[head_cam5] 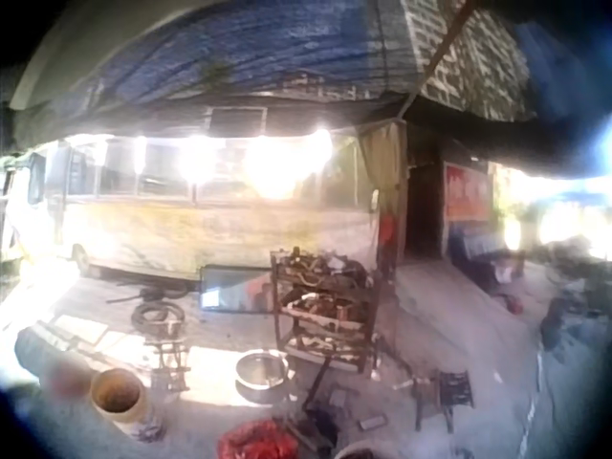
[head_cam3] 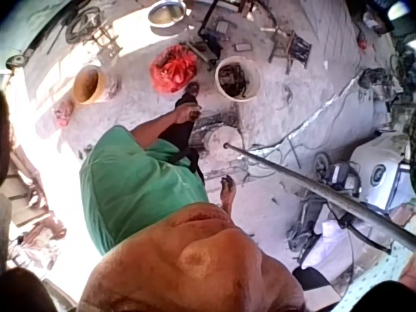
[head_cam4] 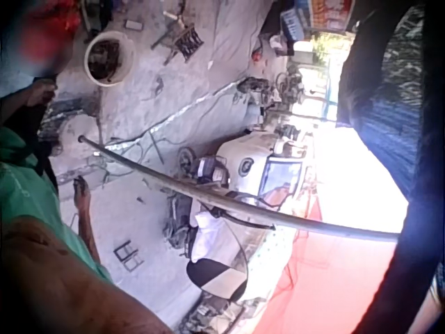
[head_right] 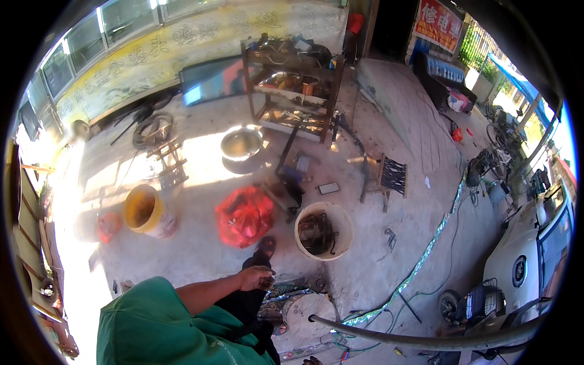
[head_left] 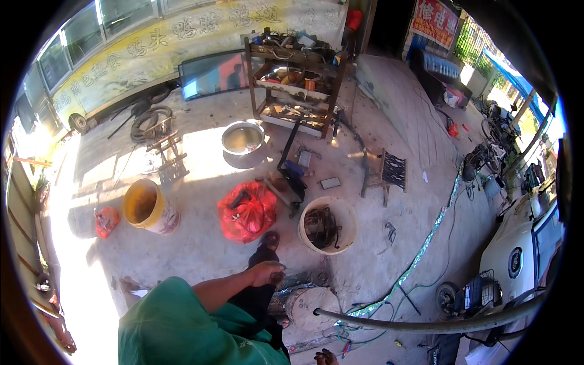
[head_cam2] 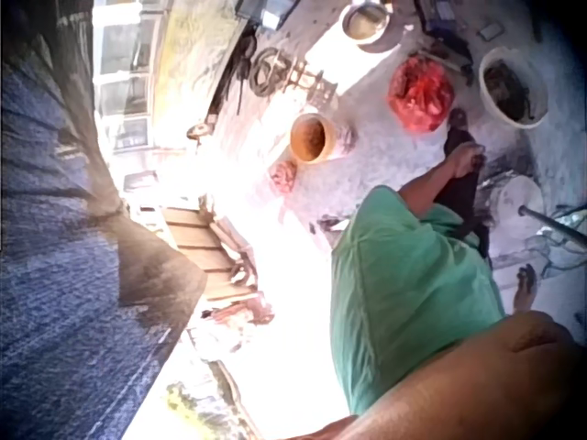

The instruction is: The person walks through a cluttered workshop and approaches a scooter. They pick up a screwdriver and begin unscrewing the floorboard of the scooter, removing several screws and placing them on the ground.

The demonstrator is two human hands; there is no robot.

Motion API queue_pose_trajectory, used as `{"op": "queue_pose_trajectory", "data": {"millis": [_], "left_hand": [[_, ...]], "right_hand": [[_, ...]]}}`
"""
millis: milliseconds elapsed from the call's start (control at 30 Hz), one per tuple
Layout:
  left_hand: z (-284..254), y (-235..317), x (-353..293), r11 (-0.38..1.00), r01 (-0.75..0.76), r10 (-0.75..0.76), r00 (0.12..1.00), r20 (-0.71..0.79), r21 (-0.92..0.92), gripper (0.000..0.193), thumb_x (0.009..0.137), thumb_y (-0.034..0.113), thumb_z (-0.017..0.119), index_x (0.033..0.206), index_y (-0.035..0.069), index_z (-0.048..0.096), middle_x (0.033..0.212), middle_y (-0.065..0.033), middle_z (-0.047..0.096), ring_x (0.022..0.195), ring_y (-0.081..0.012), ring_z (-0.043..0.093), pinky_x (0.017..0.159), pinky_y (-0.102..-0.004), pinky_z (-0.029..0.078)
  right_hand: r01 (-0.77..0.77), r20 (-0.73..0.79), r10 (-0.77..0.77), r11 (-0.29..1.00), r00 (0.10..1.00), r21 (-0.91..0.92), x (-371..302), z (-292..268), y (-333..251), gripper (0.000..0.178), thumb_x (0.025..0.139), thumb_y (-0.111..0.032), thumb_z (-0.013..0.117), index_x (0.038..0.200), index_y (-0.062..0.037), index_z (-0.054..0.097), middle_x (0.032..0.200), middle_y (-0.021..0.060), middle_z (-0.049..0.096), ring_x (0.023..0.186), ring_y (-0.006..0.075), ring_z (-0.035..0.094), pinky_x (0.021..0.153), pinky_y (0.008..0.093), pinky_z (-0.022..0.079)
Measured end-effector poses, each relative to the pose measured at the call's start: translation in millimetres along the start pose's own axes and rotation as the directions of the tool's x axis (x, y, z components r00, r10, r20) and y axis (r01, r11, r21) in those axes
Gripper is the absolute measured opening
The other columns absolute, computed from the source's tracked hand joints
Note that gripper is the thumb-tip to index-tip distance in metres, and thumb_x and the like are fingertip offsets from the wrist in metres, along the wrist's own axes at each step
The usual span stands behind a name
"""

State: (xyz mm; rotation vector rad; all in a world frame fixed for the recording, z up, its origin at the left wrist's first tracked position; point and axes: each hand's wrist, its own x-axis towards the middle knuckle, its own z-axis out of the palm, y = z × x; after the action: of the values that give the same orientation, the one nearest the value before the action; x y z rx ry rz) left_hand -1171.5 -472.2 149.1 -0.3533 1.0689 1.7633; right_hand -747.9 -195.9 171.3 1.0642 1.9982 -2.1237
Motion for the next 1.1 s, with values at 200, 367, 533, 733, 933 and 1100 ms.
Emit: {"op": "queue_pose_trajectory", "data": {"millis": [200,367,533,733,933,1100], "left_hand": [[5.2,5.1,-5.2,1.0,0.003,-0.003,1.0,-0.001,-0.025,0.028,0.099,0.023,0.062,0.123,0.009,0.057,0.105,-0.0095,0.068,0.095,-0.0254,0.069,0.082,-0.0404,0.057],[9.0,8.3,-8.8,0.999,0.001,-0.002,1.0,-0.021,-0.033,0.027,0.1,0.022,0.062,0.123,0.008,0.058,0.104,-0.009,0.069,0.094,-0.0253,0.069,0.081,-0.0393,0.057],[10.4,8.4,-5.7,1.0,0.004,-0.004,1.0,-0.011,-0.027,0.027,0.1,0.022,0.062,0.123,0.008,0.058,0.104,-0.0089,0.069,0.095,-0.0254,0.069,0.082,-0.0392,0.057],[7.6,6.1,-4.4,0.999,0.001,-0.001,1.0,-0.012,-0.033,0.028,0.1,0.022,0.062,0.123,0.008,0.057,0.103,-0.0096,0.069,0.094,-0.0258,0.07,0.081,-0.0398,0.057],[2.7,10.1,-9.4,0.999,-0.001,0.0,1.0,-0.006,-0.034,0.026,0.1,0.022,0.062,0.122,0.009,0.058,0.103,-0.0094,0.069,0.093,-0.0259,0.07,0.081,-0.04,0.057],[-1.0,10.5,1.1,0.999,0.0,0.001,1.0,0.017,-0.037,0.025,0.099,0.022,0.063,0.12,0.009,0.059,0.103,-0.0084,0.069,0.094,-0.0251,0.069,0.084,-0.0411,0.056]], "right_hand": [[0.019,0.006,-0.018,0.999,1.0,-0.049,4.8,0.3,-11.4,0.033,0.1,-0.006,0.057,0.132,0.001,0.058,0.107,0.0096,0.07,0.097,0.0162,0.065,0.086,0.0274,0.054],[0.012,-0.006,-0.013,0.999,1.0,-0.036,3.2,3.2,-10.2,0.033,0.1,-0.006,0.058,0.132,0.0003,0.059,0.106,0.0087,0.07,0.095,0.0152,0.065,0.084,0.027,0.054],[0.017,-0.021,-0.017,1.0,1.0,-0.004,3.1,0.1,8.1,0.033,0.099,-0.006,0.058,0.132,0.0,0.06,0.106,0.0077,0.07,0.092,0.0144,0.065,0.082,0.0268,0.054],[0.027,-0.014,-0.027,1.0,1.0,-0.006,1.9,0.0,9.4,0.032,0.099,-0.006,0.058,0.131,0.0004,0.06,0.106,0.0076,0.07,0.091,0.0141,0.065,0.081,0.0262,0.054],[0.009,-0.022,-0.009,1.0,1.0,-0.005,2.3,6.4,11.2,0.031,0.099,-0.007,0.059,0.13,0.0007,0.06,0.104,0.0081,0.071,0.091,0.0145,0.066,0.081,0.0263,0.054],[0.112,0.028,-0.109,0.987,0.994,-0.119,3.8,14.5,3.4,0.03,0.099,-0.008,0.06,0.126,0.0013,0.063,0.103,0.0096,0.072,0.088,0.0156,0.067,0.077,0.0272,0.055]]}}
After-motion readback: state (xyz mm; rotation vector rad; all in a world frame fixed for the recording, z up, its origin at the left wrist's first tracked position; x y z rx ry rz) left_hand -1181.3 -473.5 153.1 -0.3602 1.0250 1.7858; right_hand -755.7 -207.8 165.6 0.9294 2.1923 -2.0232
